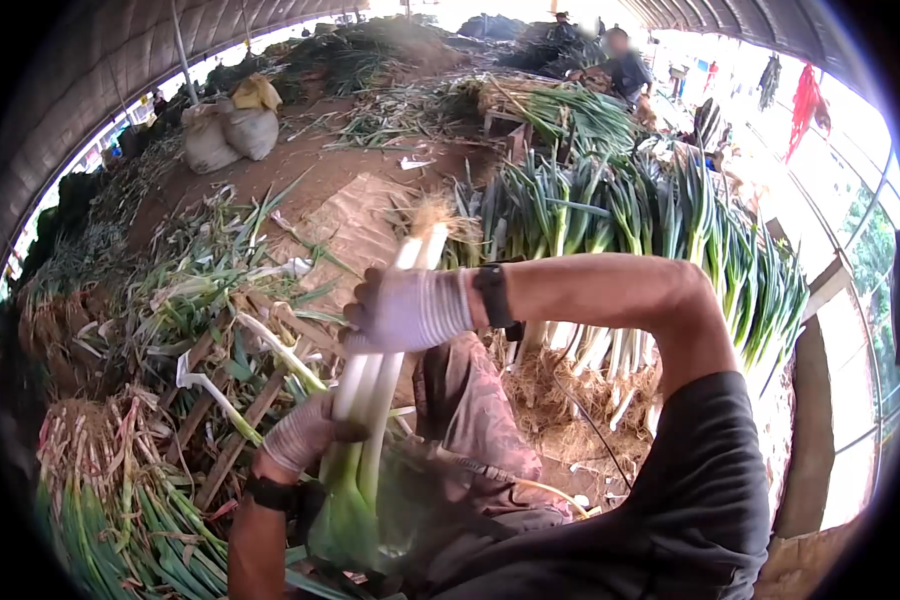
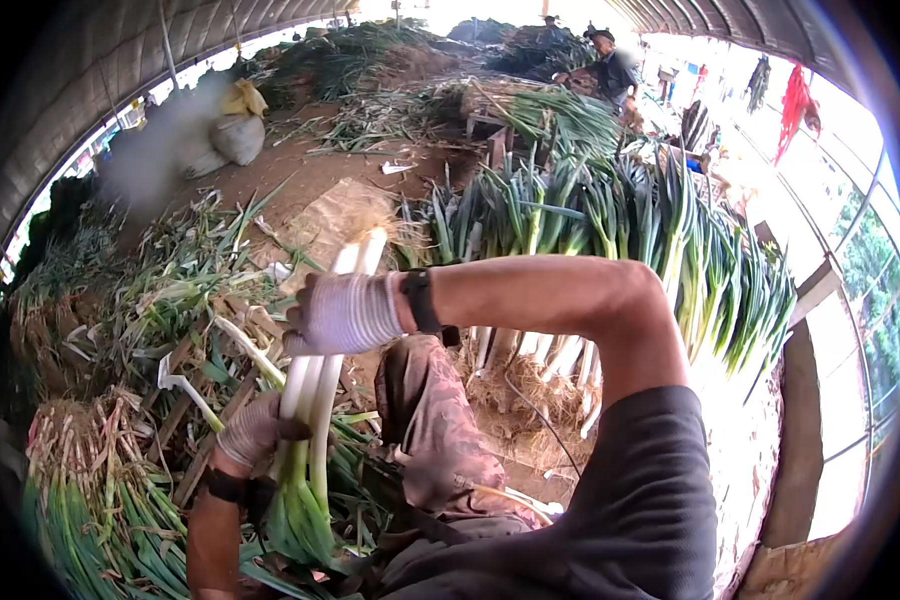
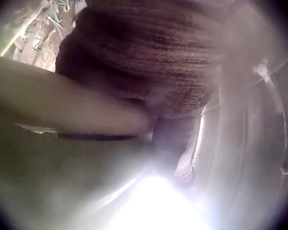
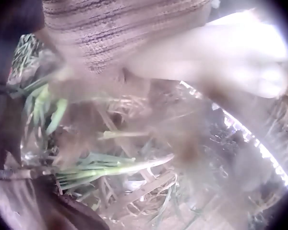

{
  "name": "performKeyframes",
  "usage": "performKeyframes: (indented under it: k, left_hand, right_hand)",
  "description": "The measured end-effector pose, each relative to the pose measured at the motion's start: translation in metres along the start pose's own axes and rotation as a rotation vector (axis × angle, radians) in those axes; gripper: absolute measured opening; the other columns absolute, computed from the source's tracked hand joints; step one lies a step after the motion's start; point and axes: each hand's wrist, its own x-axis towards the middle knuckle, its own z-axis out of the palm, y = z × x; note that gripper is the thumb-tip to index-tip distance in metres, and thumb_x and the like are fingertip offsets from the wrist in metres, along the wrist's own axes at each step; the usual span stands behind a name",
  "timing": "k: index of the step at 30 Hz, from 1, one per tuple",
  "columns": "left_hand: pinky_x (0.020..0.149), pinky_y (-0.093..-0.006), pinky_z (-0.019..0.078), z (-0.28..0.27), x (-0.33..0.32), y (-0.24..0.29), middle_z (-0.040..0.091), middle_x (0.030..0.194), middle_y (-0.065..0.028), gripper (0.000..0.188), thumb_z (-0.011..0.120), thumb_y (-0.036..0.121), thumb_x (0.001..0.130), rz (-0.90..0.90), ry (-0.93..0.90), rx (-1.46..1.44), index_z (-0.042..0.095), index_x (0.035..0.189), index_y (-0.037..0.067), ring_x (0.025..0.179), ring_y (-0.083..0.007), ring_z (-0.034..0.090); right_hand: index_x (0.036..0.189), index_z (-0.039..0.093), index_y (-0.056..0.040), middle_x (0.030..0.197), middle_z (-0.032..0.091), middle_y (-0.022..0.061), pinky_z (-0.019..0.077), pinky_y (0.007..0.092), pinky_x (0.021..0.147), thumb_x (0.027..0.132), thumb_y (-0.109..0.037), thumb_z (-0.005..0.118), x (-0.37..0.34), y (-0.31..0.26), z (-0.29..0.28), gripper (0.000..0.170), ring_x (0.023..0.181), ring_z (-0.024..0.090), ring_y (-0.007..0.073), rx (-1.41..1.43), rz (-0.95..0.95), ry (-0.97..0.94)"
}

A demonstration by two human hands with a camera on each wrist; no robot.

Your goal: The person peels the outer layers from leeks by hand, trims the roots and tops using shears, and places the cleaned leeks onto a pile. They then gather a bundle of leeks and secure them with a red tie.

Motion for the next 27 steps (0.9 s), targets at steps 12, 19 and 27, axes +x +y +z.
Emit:
performKeyframes:
  k: [12,19,27]
  left_hand:
    - [0.109,-0.0370,0.0367,-0.066,0.073,0.085,0.047,0.139,-0.0229,0.070,0.077,0.013,0.081,0.655,0.875,0.459,0.041,0.138,-0.008,0.129,-0.0272,0.046]
    - [0.070,-0.0417,0.0473,-0.179,0.062,-0.138,0.058,0.086,-0.0124,0.041,0.071,0.037,0.085,-0.425,0.634,-0.452,0.063,0.106,0.003,0.082,-0.0305,0.055]
    - [0.063,-0.0372,0.0489,-0.055,0.041,-0.226,0.060,0.086,-0.0133,0.029,0.059,0.024,0.090,-0.491,0.484,0.487,0.059,0.110,0.003,0.070,-0.0255,0.059]
  right_hand:
    - [0.133,0.053,-0.0130,0.109,0.067,0.0143,0.0588,0.0409,0.075,0.082,-0.005,0.066,-0.399,0.024,-0.199,0.052,0.090,0.069,0.0277,-0.591,1.434,-0.095]
    - [0.152,0.030,-0.0311,0.098,0.066,0.0200,0.0495,0.0394,0.049,0.086,-0.008,0.056,-0.627,-0.166,-0.209,0.074,0.069,0.067,0.0295,-1.011,2.049,-0.227]
    - [0.154,0.013,-0.0207,0.108,0.066,0.0212,0.0506,0.0412,0.065,0.082,-0.003,0.053,-0.749,-0.423,-0.114,0.084,0.078,0.064,0.0298,-0.441,2.727,-0.308]
